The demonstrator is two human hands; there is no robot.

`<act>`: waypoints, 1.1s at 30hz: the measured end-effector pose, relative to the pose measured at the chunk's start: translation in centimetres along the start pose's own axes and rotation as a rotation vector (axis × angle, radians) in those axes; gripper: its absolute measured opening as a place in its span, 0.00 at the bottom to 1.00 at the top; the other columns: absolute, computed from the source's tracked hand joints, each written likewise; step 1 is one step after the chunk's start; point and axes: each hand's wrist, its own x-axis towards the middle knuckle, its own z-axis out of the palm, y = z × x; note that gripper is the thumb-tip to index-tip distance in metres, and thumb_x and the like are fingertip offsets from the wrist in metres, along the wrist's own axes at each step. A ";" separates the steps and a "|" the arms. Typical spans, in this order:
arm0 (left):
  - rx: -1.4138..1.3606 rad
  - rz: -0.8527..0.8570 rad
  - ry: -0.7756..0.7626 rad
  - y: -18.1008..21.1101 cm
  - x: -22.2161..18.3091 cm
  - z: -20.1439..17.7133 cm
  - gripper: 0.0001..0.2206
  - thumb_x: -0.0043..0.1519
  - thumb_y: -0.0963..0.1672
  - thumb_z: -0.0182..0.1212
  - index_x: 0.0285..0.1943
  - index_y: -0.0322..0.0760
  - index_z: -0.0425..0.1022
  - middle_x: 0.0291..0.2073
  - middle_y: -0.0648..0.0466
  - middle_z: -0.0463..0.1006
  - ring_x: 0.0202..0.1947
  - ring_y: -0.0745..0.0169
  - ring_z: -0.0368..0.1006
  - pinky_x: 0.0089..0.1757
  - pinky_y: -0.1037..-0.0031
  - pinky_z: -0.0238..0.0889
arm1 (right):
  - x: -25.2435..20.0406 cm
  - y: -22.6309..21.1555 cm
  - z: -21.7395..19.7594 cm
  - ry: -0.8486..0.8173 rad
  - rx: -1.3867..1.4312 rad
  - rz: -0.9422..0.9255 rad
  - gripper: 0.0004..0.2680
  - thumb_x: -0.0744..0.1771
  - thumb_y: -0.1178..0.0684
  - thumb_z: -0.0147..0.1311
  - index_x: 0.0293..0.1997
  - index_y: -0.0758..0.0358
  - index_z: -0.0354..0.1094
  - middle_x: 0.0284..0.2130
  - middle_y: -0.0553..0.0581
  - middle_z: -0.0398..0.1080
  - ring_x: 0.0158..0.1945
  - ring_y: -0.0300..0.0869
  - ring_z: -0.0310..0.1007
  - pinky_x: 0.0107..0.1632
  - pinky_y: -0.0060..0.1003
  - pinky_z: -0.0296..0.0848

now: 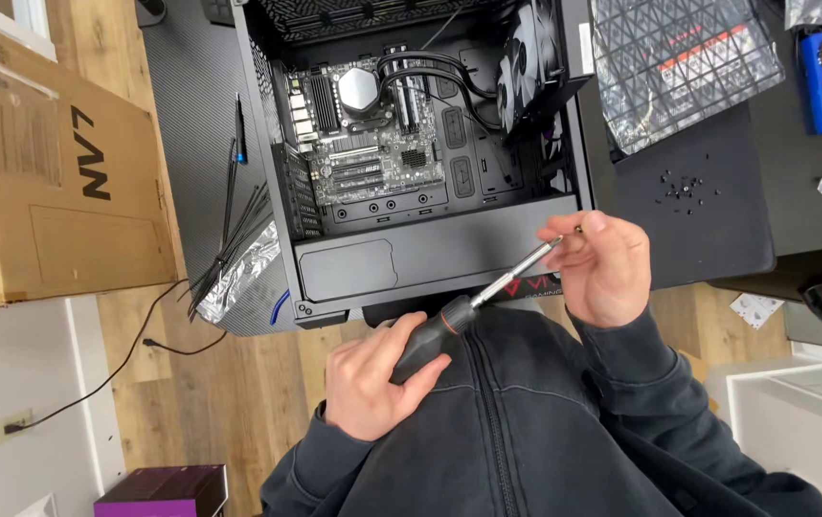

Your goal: The person installs a motherboard with an attached liquid cooler into a PC case. They use a screwdriver to secure components and handle small screws and cables inside the chassis.

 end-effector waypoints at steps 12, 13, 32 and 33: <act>-0.064 -0.046 0.008 -0.9 -0.2 -0.2 0.17 0.61 0.53 0.67 0.52 0.43 0.77 0.26 0.62 0.75 0.19 0.65 0.67 0.24 0.75 0.62 | -0.6 0.1 1.9 -0.014 0.028 -0.032 0.13 0.71 0.51 0.52 0.38 0.75 0.76 0.27 0.68 0.77 0.29 0.49 0.81 0.29 0.33 0.82; -0.047 -0.035 0.010 -1.0 -0.2 -0.3 0.18 0.61 0.54 0.67 0.52 0.43 0.77 0.25 0.62 0.74 0.18 0.64 0.66 0.23 0.75 0.61 | -0.6 0.2 2.0 -0.018 0.069 -0.021 0.13 0.70 0.51 0.52 0.38 0.75 0.76 0.27 0.70 0.77 0.28 0.49 0.80 0.30 0.33 0.82; -0.045 0.045 0.049 -2.1 0.2 -1.2 0.16 0.61 0.52 0.68 0.51 0.44 0.77 0.26 0.62 0.75 0.18 0.65 0.67 0.24 0.75 0.62 | 0.1 0.0 1.7 -0.192 0.056 -0.164 0.11 0.69 0.52 0.53 0.38 0.72 0.76 0.31 0.69 0.77 0.26 0.52 0.79 0.29 0.33 0.81; -0.046 0.043 0.052 -2.0 0.4 -1.4 0.16 0.61 0.52 0.68 0.51 0.44 0.77 0.26 0.62 0.75 0.18 0.65 0.67 0.24 0.75 0.62 | 0.2 -0.1 1.6 -0.195 0.053 -0.164 0.11 0.69 0.52 0.53 0.38 0.72 0.76 0.31 0.69 0.77 0.26 0.52 0.79 0.29 0.33 0.81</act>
